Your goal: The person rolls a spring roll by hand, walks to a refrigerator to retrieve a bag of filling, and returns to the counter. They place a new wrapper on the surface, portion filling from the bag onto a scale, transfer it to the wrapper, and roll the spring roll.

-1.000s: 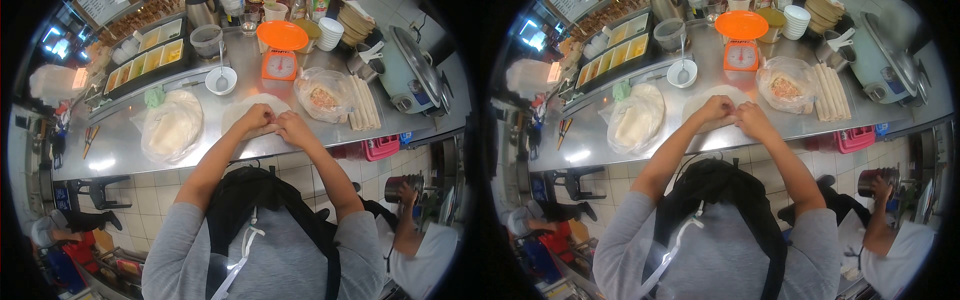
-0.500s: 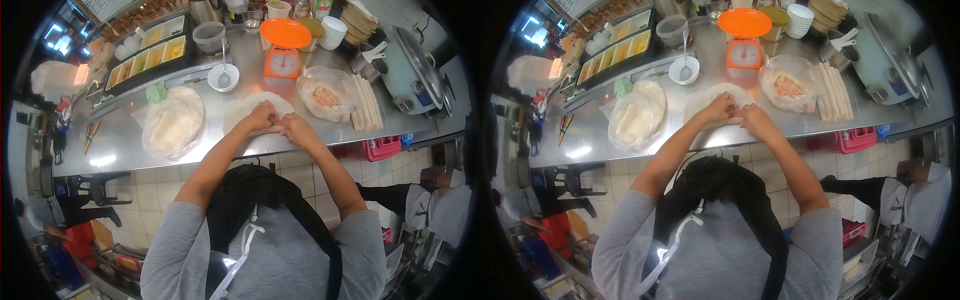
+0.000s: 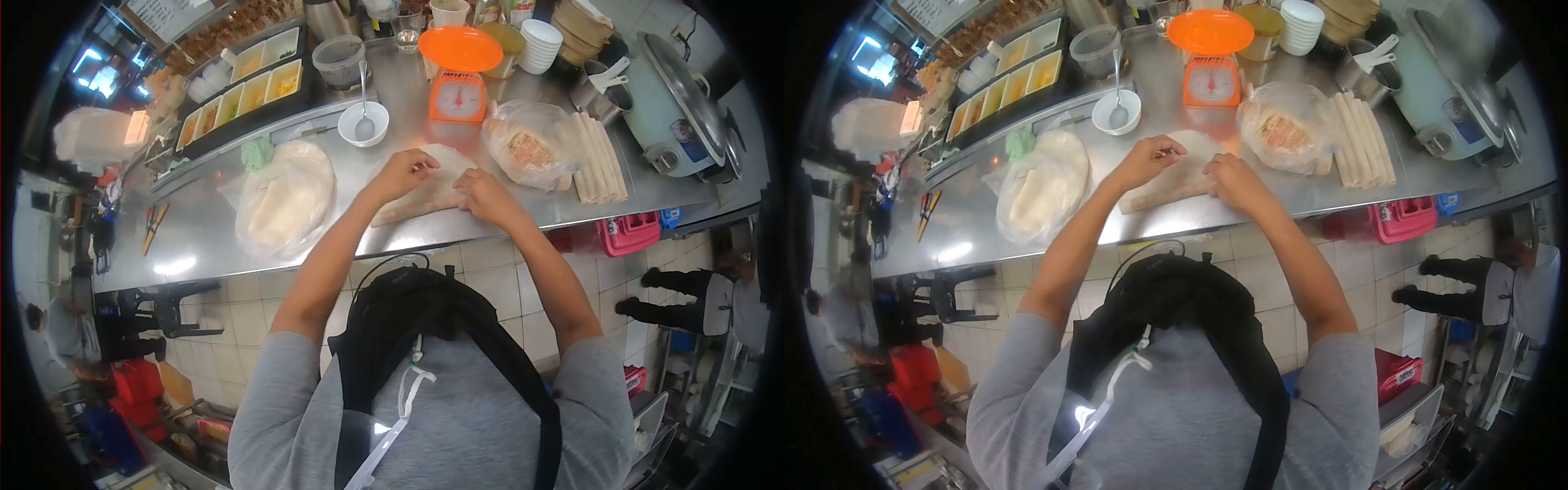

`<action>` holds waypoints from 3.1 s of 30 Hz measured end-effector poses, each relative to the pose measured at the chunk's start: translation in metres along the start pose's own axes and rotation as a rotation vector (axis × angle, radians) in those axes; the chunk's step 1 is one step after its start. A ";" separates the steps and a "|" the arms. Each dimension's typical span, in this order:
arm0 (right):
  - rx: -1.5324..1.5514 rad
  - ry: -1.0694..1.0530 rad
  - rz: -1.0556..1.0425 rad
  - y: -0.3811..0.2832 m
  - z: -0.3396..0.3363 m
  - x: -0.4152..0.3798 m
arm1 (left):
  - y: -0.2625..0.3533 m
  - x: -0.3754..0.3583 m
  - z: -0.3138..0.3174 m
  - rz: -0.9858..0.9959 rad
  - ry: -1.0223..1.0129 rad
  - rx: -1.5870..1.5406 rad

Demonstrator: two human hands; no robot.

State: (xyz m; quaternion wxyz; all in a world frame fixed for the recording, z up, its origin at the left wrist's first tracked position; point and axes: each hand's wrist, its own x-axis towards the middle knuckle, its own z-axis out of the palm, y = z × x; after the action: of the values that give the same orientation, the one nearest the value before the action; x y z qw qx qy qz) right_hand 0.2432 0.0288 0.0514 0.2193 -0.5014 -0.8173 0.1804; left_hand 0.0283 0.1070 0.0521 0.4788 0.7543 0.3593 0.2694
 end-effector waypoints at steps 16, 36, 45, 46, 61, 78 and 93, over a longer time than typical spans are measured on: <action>0.024 -0.146 0.088 -0.012 0.010 0.006 | 0.007 -0.051 -0.024 -0.388 -0.219 0.232; -0.179 -0.158 0.239 -0.057 0.052 0.019 | 0.028 -0.060 -0.006 -0.290 -0.398 0.568; -0.148 -0.267 0.214 -0.019 0.010 0.001 | 0.014 -0.067 -0.011 -0.264 -0.439 0.649; -0.147 -0.269 0.208 -0.016 0.014 -0.003 | 0.011 -0.068 -0.012 -0.198 -0.454 0.688; 0.147 -0.062 0.076 0.016 0.002 0.008 | -0.022 -0.068 -0.014 -0.140 0.058 0.538; 0.276 -0.106 0.068 -0.013 0.028 0.031 | -0.017 -0.052 0.036 -0.049 0.169 0.350; 0.437 -0.046 0.287 0.028 -0.008 -0.006 | -0.031 -0.087 -0.021 -0.037 0.081 0.179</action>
State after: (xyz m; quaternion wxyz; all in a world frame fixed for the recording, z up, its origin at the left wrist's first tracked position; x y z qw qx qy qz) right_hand 0.2713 0.0361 0.0427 0.2759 -0.5489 -0.6841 0.3931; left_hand -0.0484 0.0572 0.0270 0.3997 0.7758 0.4146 0.2577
